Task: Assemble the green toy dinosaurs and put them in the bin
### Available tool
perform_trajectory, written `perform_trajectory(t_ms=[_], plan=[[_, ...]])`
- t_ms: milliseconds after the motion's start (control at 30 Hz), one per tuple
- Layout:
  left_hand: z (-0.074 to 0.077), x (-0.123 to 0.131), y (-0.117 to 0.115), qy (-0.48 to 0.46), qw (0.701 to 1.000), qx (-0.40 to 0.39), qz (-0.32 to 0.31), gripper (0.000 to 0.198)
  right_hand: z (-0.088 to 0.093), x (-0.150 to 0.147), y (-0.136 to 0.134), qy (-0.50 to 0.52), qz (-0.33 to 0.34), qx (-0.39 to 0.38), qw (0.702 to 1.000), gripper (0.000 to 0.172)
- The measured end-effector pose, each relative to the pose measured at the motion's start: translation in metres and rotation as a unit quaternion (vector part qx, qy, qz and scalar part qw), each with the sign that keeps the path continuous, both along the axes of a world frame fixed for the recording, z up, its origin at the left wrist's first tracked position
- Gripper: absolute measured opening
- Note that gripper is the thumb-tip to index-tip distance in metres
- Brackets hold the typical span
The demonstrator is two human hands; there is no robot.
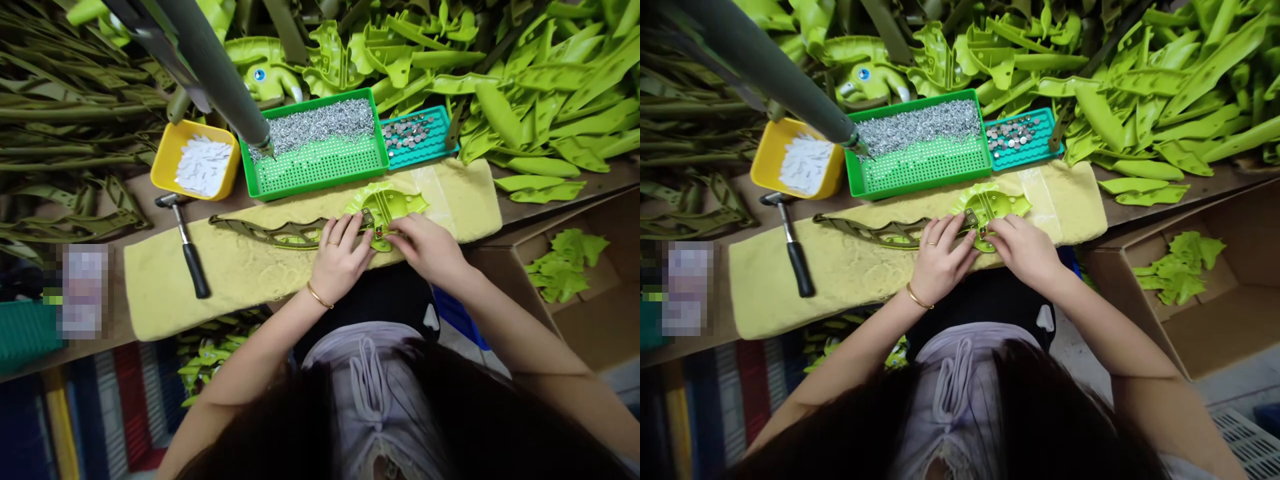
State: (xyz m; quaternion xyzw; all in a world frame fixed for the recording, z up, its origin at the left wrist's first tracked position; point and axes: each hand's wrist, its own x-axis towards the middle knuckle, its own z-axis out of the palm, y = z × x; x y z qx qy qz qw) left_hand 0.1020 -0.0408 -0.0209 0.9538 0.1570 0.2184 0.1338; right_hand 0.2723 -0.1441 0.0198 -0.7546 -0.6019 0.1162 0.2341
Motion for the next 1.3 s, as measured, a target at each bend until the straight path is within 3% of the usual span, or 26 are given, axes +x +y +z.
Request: perform_trajectory(t_ms=[67, 167, 233, 300, 400, 467, 533, 600, 833, 1067, 1300], plan=[[-0.001, 0.001, -0.002, 0.006, 1.000, 0.020, -0.001, 0.033, 0.006, 0.006, -0.002, 0.133, -0.007, 0.018, 0.991, 0.012], [0.002, 0.009, -0.004, 0.006, 1.000, 0.008, 0.014, 0.027, 0.010, 0.013, 0.004, 0.324, -0.022, 0.000, 0.946, 0.013], [0.006, 0.018, -0.004, -0.013, 0.999, -0.002, 0.033, 0.019, 0.008, 0.015, 0.009, 0.407, -0.037, -0.014, 0.913, 0.017], [0.009, 0.026, -0.002, -0.041, 0.997, -0.023, 0.065, 0.019, 0.002, 0.015, 0.010, 0.430, -0.070, 0.015, 0.900, 0.018], [0.011, 0.034, 0.001, -0.062, 0.990, -0.077, 0.103, 0.023, -0.013, 0.009, 0.001, 0.308, -0.111, 0.091, 0.940, 0.011], [0.010, 0.034, 0.003, -0.063, 0.987, -0.104, 0.106, 0.023, -0.022, 0.003, -0.009, 0.146, -0.075, 0.125, 0.979, 0.008], [0.007, 0.032, 0.004, -0.065, 0.986, -0.118, 0.104, 0.023, -0.030, -0.001, -0.016, 0.007, -0.017, 0.145, 0.989, 0.010], [0.006, 0.030, 0.006, -0.066, 0.985, -0.125, 0.096, 0.022, -0.035, -0.003, -0.020, -0.055, 0.014, 0.161, 0.985, 0.012], [0.012, 0.024, 0.010, -0.056, 0.989, -0.122, 0.054, 0.018, -0.036, 0.002, -0.017, -0.041, 0.036, 0.175, 0.983, 0.012], [0.009, 0.037, 0.001, -0.060, 0.982, -0.103, 0.147, 0.025, -0.034, 0.006, -0.018, -0.107, 0.079, 0.141, 0.981, 0.014], [0.002, 0.038, -0.001, -0.069, 0.984, -0.056, 0.154, 0.024, -0.026, 0.003, -0.013, -0.070, 0.052, 0.113, 0.990, 0.011]])
